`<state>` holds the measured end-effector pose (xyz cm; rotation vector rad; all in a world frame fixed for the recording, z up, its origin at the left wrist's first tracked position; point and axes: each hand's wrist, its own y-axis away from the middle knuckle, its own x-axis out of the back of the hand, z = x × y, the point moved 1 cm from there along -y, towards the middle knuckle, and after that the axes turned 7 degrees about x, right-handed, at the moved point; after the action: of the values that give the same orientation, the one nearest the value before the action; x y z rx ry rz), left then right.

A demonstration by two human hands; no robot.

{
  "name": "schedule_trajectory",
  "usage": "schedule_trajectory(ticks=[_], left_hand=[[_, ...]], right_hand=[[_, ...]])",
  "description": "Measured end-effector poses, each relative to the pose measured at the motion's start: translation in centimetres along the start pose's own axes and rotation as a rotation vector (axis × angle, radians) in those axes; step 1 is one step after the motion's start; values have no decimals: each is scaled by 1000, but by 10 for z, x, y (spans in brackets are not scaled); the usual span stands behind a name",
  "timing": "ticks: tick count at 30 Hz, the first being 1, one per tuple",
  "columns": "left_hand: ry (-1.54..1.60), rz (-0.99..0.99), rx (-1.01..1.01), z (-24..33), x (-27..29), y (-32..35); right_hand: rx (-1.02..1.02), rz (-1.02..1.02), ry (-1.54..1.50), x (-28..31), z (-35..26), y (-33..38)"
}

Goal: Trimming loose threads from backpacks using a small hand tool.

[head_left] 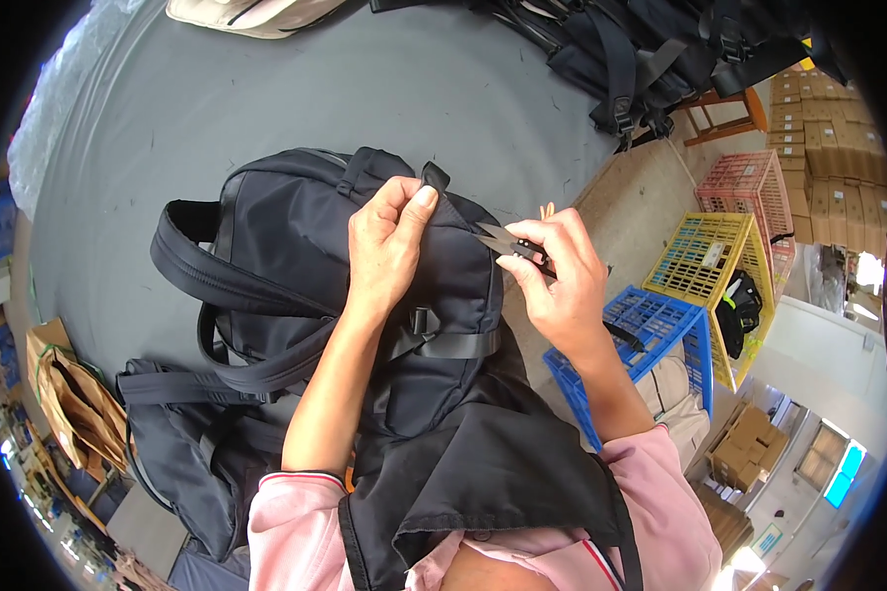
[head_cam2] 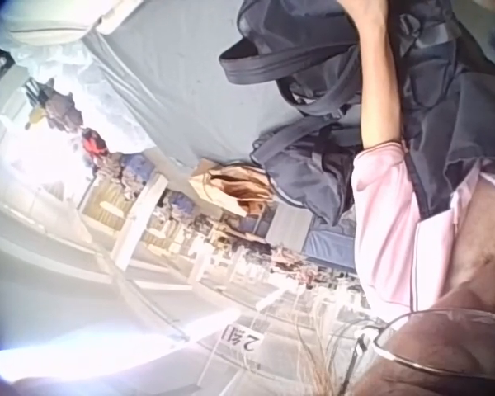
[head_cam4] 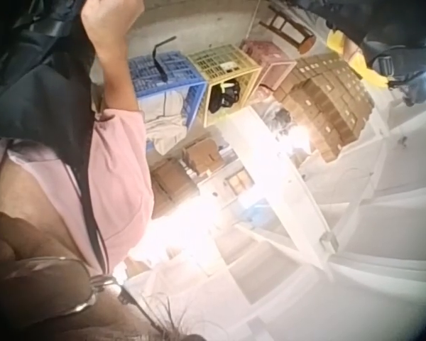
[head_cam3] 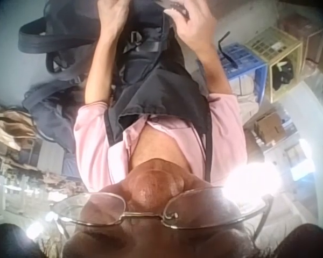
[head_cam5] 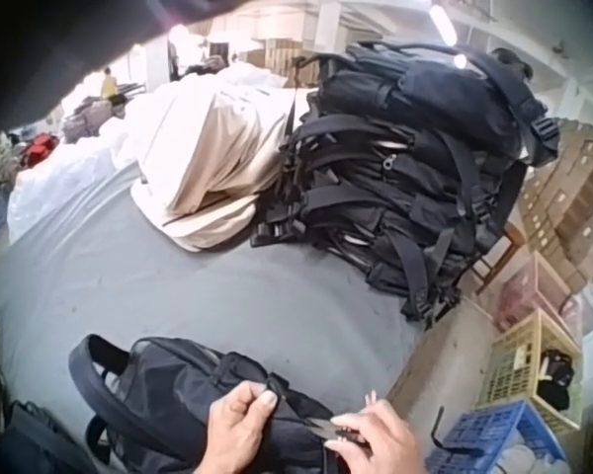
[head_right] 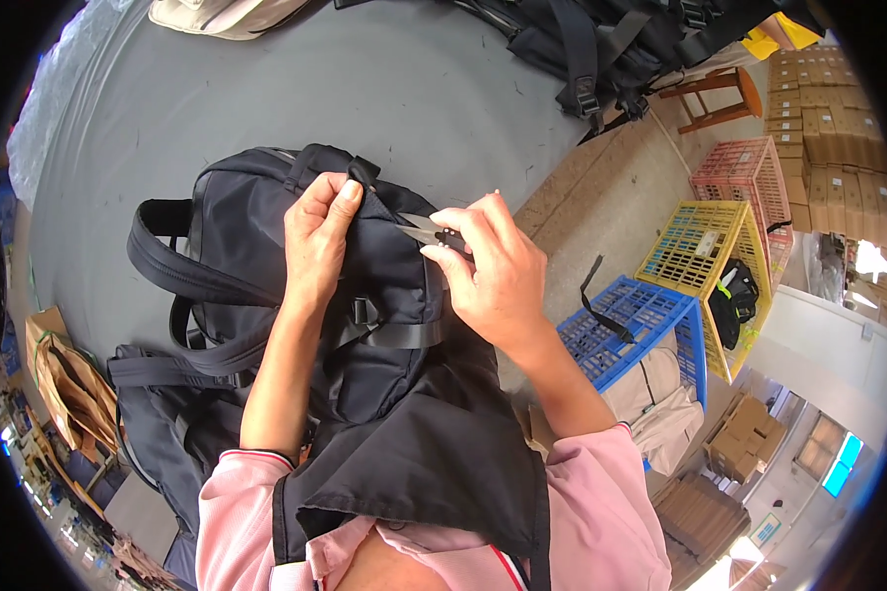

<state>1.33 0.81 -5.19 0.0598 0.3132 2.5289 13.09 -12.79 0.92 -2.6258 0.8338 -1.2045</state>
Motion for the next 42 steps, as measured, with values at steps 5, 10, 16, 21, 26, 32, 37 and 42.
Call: schedule_trajectory(ticks=[5, 10, 16, 21, 26, 32, 37, 42], left_hand=[[-3, 16, -29, -3, -1, -1], [-618, 158, -611, 17, -6, 7], [-612, 178, -416, 8, 4, -11], [-552, 133, -258, 9, 15, 23], [-298, 397, -107, -8, -7, 68], [-800, 495, -215, 0, -32, 73], [-898, 622, -128, -18, -42, 81], [-904, 717, -124, -2, -57, 89]], right_hand=[[85, -47, 137, -3, 4, 2], [-429, 43, -817, -28, 27, 8], [-700, 65, -1282, -86, 0, 24], [-868, -382, -1192, -73, 29, 43], [-745, -373, -1047, -38, 63, -11], [-379, -585, -1027, -80, 56, -76], [-266, -793, -1016, -92, 54, -68], [-400, -877, -966, -78, 79, -71]])
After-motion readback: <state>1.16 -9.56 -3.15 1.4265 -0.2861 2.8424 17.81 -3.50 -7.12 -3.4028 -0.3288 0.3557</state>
